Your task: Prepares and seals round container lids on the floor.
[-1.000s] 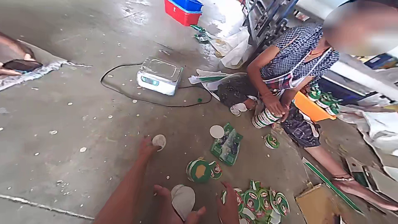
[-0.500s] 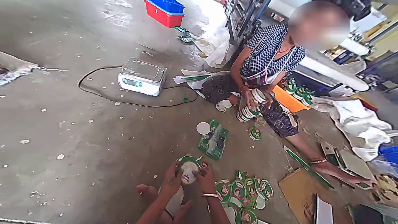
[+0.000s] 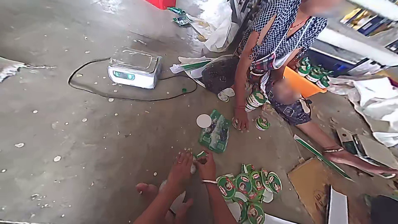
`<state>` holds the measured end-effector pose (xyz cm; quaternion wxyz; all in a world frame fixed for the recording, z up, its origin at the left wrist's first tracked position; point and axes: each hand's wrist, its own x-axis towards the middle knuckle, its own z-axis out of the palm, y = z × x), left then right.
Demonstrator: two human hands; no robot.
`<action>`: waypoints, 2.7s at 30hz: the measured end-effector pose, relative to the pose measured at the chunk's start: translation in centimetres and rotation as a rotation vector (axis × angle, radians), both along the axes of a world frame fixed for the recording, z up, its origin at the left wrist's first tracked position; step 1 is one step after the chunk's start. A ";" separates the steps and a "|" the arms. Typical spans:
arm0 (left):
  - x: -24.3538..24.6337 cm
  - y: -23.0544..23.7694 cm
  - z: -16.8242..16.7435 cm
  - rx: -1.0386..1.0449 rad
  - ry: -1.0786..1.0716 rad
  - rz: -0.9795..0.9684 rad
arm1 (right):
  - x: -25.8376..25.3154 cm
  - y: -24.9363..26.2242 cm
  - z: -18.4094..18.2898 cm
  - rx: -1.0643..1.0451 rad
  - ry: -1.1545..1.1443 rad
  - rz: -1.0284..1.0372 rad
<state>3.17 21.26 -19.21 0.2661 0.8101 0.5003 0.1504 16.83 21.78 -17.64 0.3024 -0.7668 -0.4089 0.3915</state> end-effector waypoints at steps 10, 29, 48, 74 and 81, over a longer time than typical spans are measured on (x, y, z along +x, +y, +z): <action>1.5 -0.7 -3.1 0.092 0.176 -0.078 | 1.4 -0.4 -1.6 0.057 0.145 -0.236; 3.7 0.8 6.9 -0.256 -0.190 -0.103 | 2.6 -6.2 -0.3 0.344 1.239 -0.574; -8.3 -2.8 1.7 -0.285 0.268 0.247 | 25.9 4.7 -6.0 -0.312 -0.768 -0.378; -4.0 -1.8 -3.7 -0.126 -0.219 0.185 | 9.5 6.0 -6.2 0.234 -0.761 0.336; -4.2 -1.1 -2.7 -0.290 -0.259 0.226 | 0.8 -0.1 -1.8 0.169 -0.635 0.466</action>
